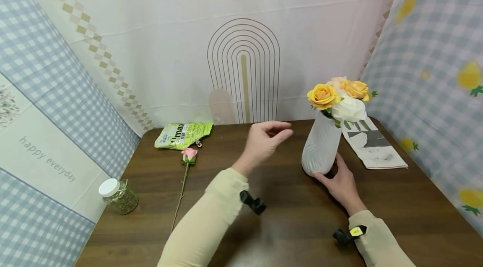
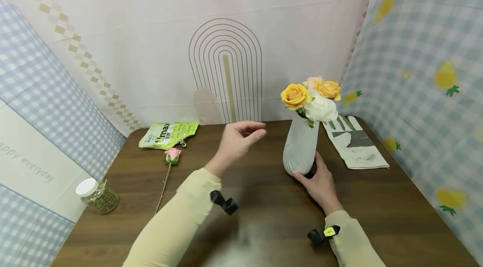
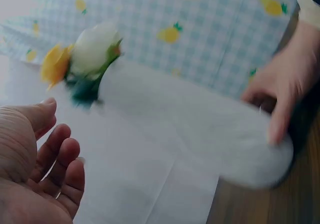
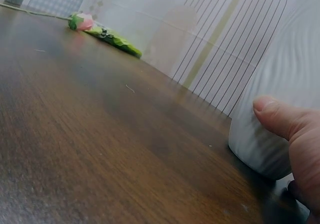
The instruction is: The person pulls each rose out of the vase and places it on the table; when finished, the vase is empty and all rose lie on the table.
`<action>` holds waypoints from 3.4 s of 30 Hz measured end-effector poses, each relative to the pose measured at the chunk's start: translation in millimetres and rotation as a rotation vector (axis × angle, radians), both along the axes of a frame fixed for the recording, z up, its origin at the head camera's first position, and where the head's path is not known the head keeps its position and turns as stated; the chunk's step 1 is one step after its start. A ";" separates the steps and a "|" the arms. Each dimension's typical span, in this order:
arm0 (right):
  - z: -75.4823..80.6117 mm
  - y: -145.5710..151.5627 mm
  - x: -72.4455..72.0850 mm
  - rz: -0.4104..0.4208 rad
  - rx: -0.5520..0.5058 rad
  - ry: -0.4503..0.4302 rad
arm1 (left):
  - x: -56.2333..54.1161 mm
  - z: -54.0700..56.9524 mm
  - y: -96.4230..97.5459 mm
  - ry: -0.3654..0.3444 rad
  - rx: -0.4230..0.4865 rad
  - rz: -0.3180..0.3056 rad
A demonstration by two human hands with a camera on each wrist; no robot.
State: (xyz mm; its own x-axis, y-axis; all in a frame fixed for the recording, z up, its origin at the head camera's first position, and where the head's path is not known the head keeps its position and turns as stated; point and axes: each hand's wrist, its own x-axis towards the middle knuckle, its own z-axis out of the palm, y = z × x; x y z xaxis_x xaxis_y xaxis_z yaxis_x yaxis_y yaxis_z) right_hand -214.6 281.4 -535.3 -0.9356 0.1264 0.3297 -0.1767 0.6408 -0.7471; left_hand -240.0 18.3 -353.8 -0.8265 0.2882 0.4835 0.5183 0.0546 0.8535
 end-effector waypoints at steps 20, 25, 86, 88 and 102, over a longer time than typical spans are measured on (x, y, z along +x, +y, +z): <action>1.7 1.4 0.5 0.020 -0.024 -0.003 | -38.7 6.8 94.2 -0.030 -0.030 0.104; 3.4 2.9 3.3 0.008 -0.022 -0.008 | -39.1 8.0 101.2 0.024 -0.061 0.139; -2.8 1.9 -1.9 -0.011 0.020 0.038 | -40.9 45.5 67.5 0.094 0.499 0.074; -3.4 1.5 -2.2 -0.009 0.021 0.045 | -44.8 46.4 62.4 0.087 0.561 0.080; -5.1 1.6 -3.8 -0.007 0.018 0.053 | -55.4 57.5 -4.9 0.066 0.884 0.263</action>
